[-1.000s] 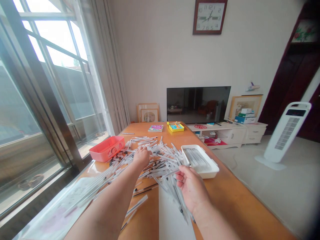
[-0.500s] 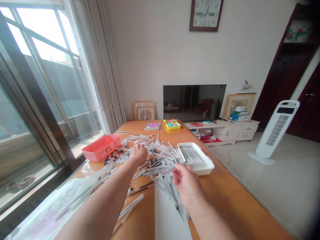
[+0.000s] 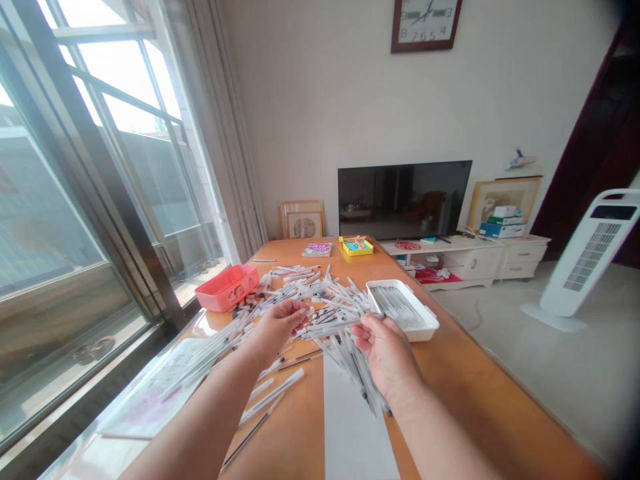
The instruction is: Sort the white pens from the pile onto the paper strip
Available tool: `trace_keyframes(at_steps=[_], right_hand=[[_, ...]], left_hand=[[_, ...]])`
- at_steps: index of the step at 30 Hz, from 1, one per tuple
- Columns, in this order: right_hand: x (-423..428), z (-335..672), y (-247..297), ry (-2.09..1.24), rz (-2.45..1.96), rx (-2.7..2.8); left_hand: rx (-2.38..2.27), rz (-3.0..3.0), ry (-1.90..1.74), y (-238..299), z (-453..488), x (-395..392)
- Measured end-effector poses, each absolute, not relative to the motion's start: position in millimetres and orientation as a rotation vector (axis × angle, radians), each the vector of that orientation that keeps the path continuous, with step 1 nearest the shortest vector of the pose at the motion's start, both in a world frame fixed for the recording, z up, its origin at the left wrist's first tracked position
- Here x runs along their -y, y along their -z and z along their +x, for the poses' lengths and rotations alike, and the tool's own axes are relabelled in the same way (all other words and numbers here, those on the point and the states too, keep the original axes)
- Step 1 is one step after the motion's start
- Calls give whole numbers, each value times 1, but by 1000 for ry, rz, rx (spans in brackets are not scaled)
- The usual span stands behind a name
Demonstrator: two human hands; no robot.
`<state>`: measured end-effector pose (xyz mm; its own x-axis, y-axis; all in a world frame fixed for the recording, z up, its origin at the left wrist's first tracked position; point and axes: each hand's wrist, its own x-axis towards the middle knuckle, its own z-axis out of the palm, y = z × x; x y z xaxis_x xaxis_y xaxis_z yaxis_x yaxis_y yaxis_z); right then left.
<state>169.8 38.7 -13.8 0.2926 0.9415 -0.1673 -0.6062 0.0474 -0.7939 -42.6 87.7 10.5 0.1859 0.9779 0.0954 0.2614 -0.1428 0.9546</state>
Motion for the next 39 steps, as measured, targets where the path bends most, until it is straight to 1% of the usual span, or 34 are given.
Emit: trace_keyframes(at_steps=[4, 8, 14, 31, 39], right_hand=[[-36, 168, 9, -1313, -803, 456], [-33, 164, 9, -1326, -765, 496], [-30, 160, 10, -1306, -790, 567], [-23, 147, 13, -1303, -836, 678], [-16, 146, 13, -1346, -1026, 992]], left_hand=[[-1114, 1246, -1113, -8, -43, -53], [-1100, 1141, -1151, 1, -40, -38], [-1097, 1154, -1140, 9, -39, -37], [-1087, 1197, -1134, 12, -44, -36], [-1144, 1193, -1212, 12, -51, -39]])
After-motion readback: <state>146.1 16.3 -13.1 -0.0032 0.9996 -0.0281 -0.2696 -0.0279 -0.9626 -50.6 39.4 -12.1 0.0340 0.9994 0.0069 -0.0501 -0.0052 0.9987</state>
